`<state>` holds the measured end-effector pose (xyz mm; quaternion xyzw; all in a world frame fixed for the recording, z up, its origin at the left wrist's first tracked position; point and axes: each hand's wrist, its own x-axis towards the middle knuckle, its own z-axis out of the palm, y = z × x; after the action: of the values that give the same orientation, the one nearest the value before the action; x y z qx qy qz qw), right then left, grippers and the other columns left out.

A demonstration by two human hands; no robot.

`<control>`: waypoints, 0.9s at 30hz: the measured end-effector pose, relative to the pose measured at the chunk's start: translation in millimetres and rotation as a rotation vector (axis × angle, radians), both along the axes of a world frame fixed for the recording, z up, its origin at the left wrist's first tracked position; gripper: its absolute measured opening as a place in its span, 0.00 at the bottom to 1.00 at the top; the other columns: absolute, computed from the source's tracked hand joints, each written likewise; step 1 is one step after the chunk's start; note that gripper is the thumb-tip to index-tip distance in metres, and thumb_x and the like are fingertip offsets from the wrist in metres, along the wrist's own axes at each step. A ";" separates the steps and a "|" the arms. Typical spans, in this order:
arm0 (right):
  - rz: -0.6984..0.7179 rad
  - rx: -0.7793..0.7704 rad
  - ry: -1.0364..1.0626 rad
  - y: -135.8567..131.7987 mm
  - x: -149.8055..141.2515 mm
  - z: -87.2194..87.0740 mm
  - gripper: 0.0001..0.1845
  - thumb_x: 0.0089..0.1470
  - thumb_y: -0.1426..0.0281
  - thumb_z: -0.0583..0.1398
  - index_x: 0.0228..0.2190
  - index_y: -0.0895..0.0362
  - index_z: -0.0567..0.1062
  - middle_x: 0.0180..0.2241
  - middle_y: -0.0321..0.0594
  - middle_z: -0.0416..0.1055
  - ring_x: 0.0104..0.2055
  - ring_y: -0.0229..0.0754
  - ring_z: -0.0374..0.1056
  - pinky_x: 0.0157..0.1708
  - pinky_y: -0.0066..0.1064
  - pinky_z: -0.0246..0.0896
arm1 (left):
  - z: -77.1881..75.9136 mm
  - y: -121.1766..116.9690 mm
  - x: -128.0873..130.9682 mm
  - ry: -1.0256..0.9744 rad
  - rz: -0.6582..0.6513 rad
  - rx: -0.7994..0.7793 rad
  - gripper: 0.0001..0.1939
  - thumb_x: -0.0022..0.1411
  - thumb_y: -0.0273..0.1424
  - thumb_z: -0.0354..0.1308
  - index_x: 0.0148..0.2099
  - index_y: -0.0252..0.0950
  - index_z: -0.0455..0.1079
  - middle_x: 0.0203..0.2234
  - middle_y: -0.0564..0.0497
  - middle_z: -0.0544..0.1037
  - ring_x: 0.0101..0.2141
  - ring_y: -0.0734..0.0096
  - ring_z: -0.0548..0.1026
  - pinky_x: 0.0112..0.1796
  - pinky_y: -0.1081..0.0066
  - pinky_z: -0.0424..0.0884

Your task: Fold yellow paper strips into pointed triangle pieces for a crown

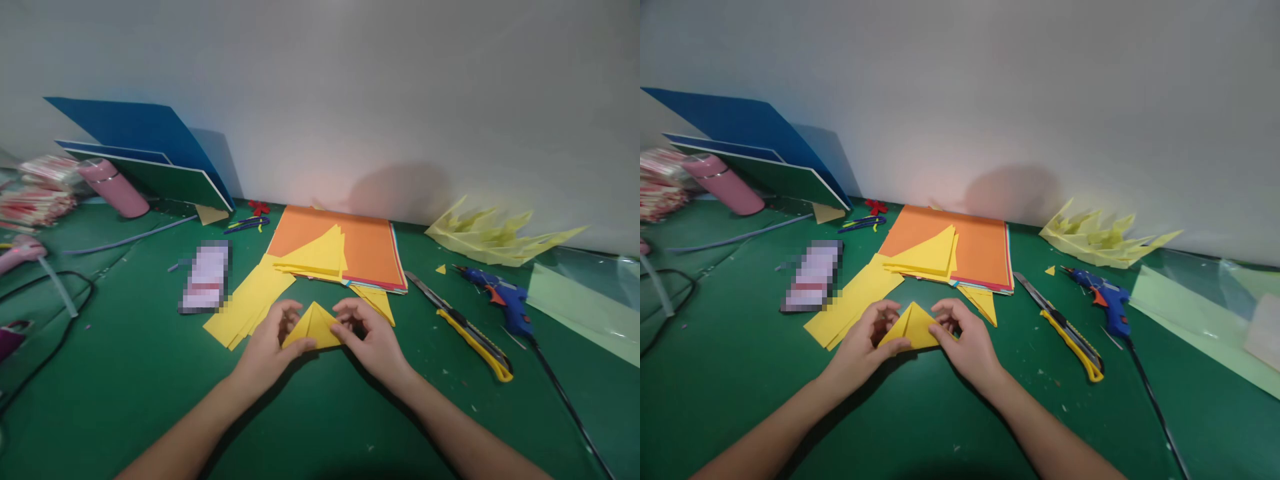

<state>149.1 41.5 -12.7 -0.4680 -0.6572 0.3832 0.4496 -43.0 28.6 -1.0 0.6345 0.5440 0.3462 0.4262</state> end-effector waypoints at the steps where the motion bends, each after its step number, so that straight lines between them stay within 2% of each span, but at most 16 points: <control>1: -0.008 0.005 -0.012 0.5 0.3 -0.3 0.07 0.49 0.68 0.59 0.34 0.54 0.70 0.24 0.34 0.70 0.26 0.38 0.67 0.26 0.28 0.63 | 0.1 0.4 -0.6 0.012 0.003 -0.003 0.15 0.55 0.35 0.59 0.45 0.38 0.64 0.31 0.53 0.72 0.31 0.70 0.72 0.33 0.69 0.70; 5: 0.000 0.056 -0.124 1.4 1.8 0.1 0.03 0.51 0.70 0.58 0.30 0.54 0.72 0.25 0.36 0.71 0.26 0.38 0.67 0.26 0.29 0.62 | 3.9 2.0 -2.8 0.184 -0.016 0.090 0.04 0.57 0.32 0.57 0.36 0.38 0.67 0.26 0.55 0.72 0.28 0.71 0.70 0.31 0.70 0.67; 9: 0.025 0.148 -0.291 2.5 3.6 0.7 0.04 0.51 0.72 0.59 0.31 0.54 0.74 0.27 0.37 0.73 0.31 0.42 0.67 0.31 0.33 0.63 | 3.1 3.8 -4.8 0.355 -0.045 0.213 0.03 0.58 0.31 0.58 0.36 0.38 0.68 0.27 0.54 0.73 0.29 0.69 0.70 0.33 0.68 0.68; 13: 0.073 0.221 -0.425 4.2 4.9 -0.1 0.05 0.53 0.72 0.60 0.34 0.53 0.75 0.33 0.39 0.74 0.37 0.45 0.67 0.38 0.38 0.62 | -0.3 5.2 -5.7 0.423 -0.114 0.310 0.04 0.60 0.29 0.57 0.38 0.38 0.68 0.35 0.51 0.73 0.37 0.65 0.71 0.40 0.64 0.68; 17: 0.056 0.226 -0.548 4.1 5.6 -0.6 0.10 0.52 0.70 0.62 0.39 0.54 0.76 0.32 0.41 0.71 0.37 0.46 0.65 0.37 0.38 0.61 | -0.5 4.3 -5.0 0.473 -0.152 0.361 0.03 0.62 0.27 0.55 0.39 0.38 0.67 0.36 0.50 0.72 0.39 0.64 0.70 0.42 0.63 0.68; 24: 0.072 0.153 -0.532 4.5 4.2 2.2 0.10 0.51 0.72 0.63 0.38 0.54 0.77 0.31 0.38 0.72 0.36 0.45 0.65 0.37 0.37 0.60 | -5.2 2.7 -4.5 0.494 -0.118 0.344 0.10 0.61 0.28 0.55 0.46 0.38 0.66 0.39 0.48 0.71 0.42 0.61 0.69 0.43 0.60 0.67; 27: 0.079 0.127 -0.493 5.5 3.3 3.4 0.07 0.50 0.74 0.63 0.35 0.54 0.76 0.28 0.37 0.72 0.34 0.43 0.65 0.35 0.35 0.59 | -6.0 3.1 -4.5 0.487 -0.126 0.337 0.10 0.61 0.28 0.55 0.46 0.38 0.66 0.38 0.49 0.71 0.42 0.61 0.69 0.43 0.60 0.67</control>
<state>152.4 47.0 -9.2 -0.4920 -0.7876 0.2328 0.2889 -47.5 31.7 -6.9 0.7931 0.5246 0.2421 0.1927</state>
